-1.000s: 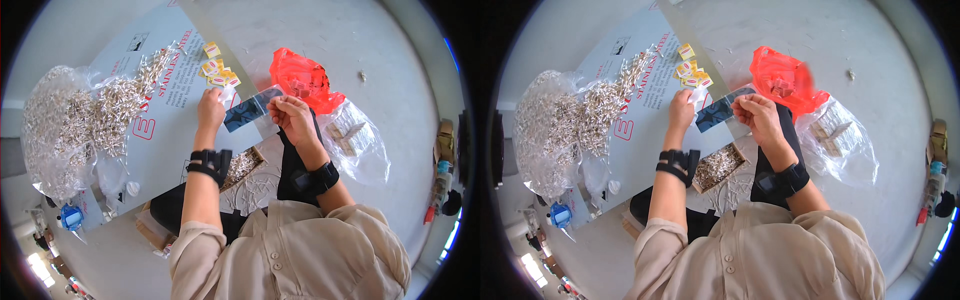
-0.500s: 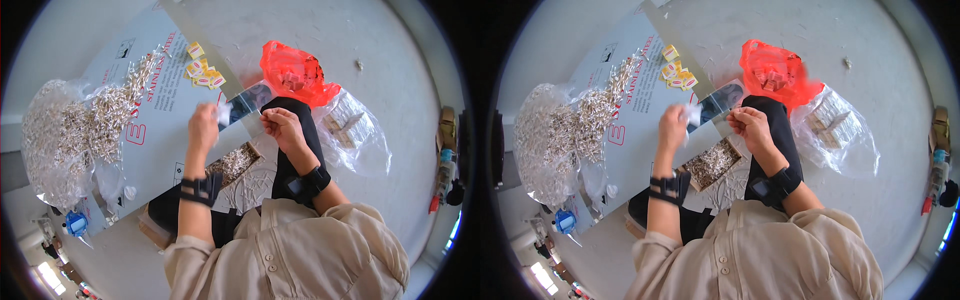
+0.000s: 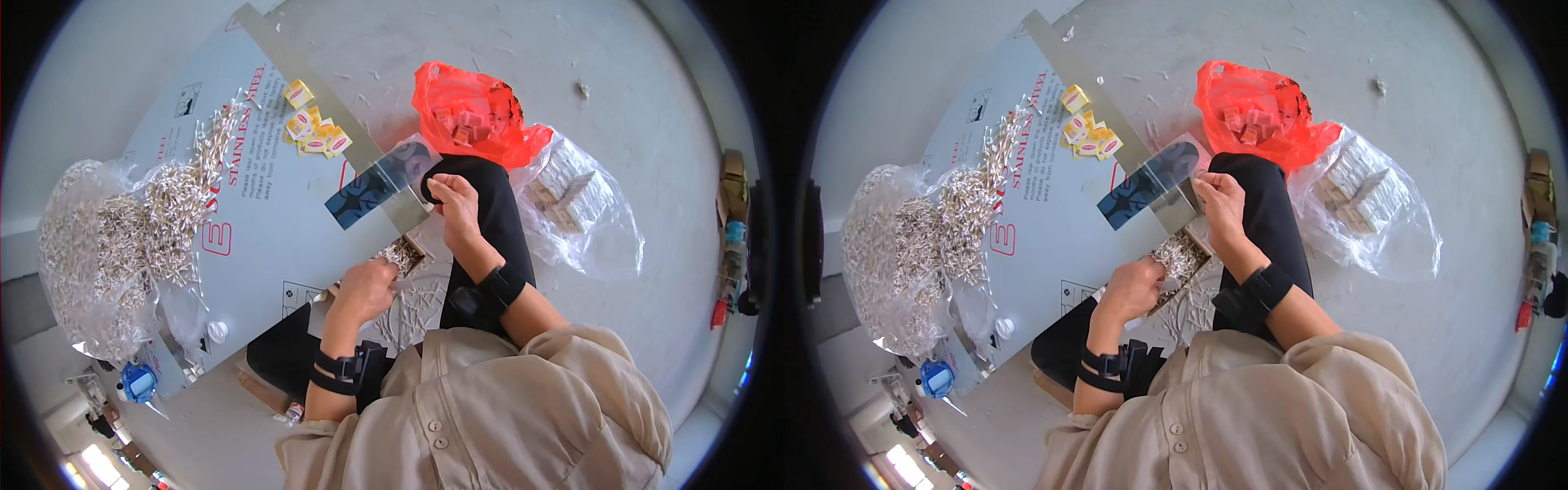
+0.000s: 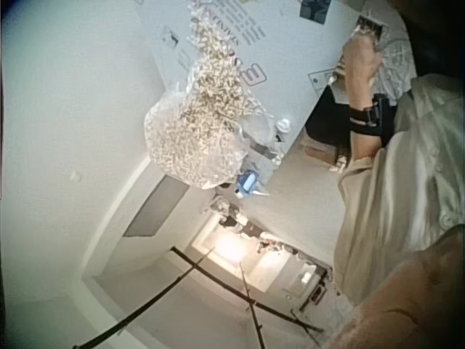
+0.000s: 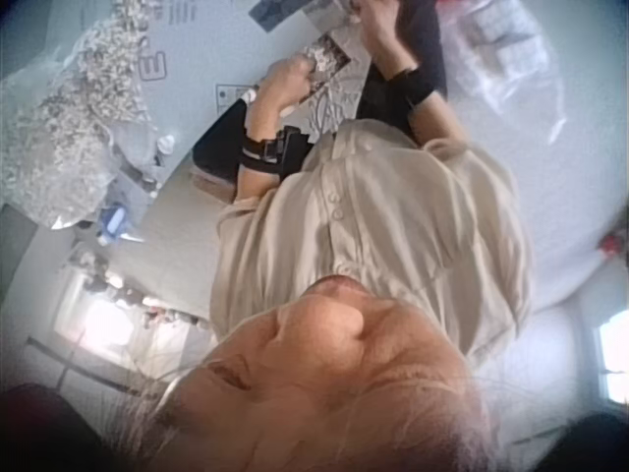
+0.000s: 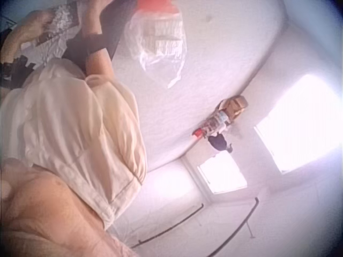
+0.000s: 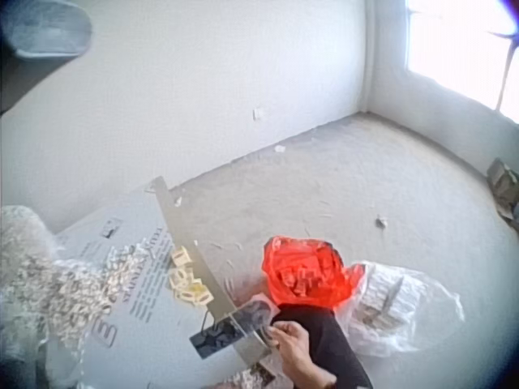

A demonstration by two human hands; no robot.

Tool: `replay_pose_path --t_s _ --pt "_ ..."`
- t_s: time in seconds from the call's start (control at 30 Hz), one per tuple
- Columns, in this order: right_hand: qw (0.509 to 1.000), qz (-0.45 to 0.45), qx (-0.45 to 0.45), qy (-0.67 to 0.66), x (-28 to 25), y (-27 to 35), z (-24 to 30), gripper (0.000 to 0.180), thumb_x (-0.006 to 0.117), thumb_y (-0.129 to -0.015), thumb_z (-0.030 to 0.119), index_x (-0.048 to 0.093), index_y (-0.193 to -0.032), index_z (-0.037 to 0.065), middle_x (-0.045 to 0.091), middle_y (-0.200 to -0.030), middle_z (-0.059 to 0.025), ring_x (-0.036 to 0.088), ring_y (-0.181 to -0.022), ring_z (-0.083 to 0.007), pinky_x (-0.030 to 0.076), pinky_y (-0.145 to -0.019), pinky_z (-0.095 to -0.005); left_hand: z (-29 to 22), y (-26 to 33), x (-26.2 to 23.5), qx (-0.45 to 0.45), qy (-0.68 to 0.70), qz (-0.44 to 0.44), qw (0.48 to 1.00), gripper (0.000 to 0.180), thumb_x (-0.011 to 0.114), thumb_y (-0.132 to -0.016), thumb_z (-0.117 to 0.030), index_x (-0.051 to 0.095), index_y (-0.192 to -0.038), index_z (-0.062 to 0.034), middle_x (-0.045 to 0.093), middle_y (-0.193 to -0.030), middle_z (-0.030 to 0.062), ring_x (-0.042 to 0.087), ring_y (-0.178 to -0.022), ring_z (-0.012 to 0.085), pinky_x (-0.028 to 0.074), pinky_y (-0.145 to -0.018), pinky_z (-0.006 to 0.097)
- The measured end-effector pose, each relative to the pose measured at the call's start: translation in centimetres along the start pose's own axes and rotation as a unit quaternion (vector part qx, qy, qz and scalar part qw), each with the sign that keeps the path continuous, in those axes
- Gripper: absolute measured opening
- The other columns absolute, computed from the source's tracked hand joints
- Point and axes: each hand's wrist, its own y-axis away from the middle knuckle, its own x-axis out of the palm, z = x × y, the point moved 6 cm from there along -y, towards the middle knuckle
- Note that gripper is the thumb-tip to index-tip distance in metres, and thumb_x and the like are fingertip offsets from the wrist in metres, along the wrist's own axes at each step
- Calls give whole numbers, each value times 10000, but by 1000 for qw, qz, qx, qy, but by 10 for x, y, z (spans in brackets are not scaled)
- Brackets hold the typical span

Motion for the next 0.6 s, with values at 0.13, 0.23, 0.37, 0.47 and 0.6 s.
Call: replay_pose_path --t_s 0.13,0.23,0.37,0.47,0.6 --pt "996 17 87 0 17 -24 -15 132 705 -774 152 604 -832 91 527 -689 44 459 -580 -65 355 -535 -211 21 3 -22 -41 58 -116 991 111 529 -710 -2 555 -816 -19 594 -859 163 585 -807 381 478 -696 455" --pt "993 34 109 -34 27 -29 -21 166 741 -720 85 582 -699 43 528 -622 16 441 -511 -67 335 -464 -230 32 0 -34 -90 44 -158 982 112 537 -715 -15 545 -827 -21 590 -864 163 580 -811 384 471 -689 457" --pt "999 16 39 -21 33 -29 -25 239 762 -667 27 534 -597 50 490 -560 24 422 -486 -70 324 -447 -250 28 0 -27 -83 69 -173 979 115 548 -714 -20 529 -828 -16 584 -861 167 572 -806 393 467 -683 456" --pt "1000 8 17 -4 29 -38 -36 262 753 -668 1 511 -581 55 507 -560 6 455 -487 -87 356 -447 -258 31 0 -20 -86 82 -187 975 139 577 -711 -38 530 -837 -1 582 -862 169 568 -805 394 461 -679 443" --pt "998 28 13 51 33 -39 -44 248 745 -674 -11 517 -602 54 559 -584 -39 528 -507 -116 417 -464 -260 35 2 -20 -83 112 -213 967 177 615 -712 -66 544 -857 7 583 -859 176 566 -805 397 457 -674 422"
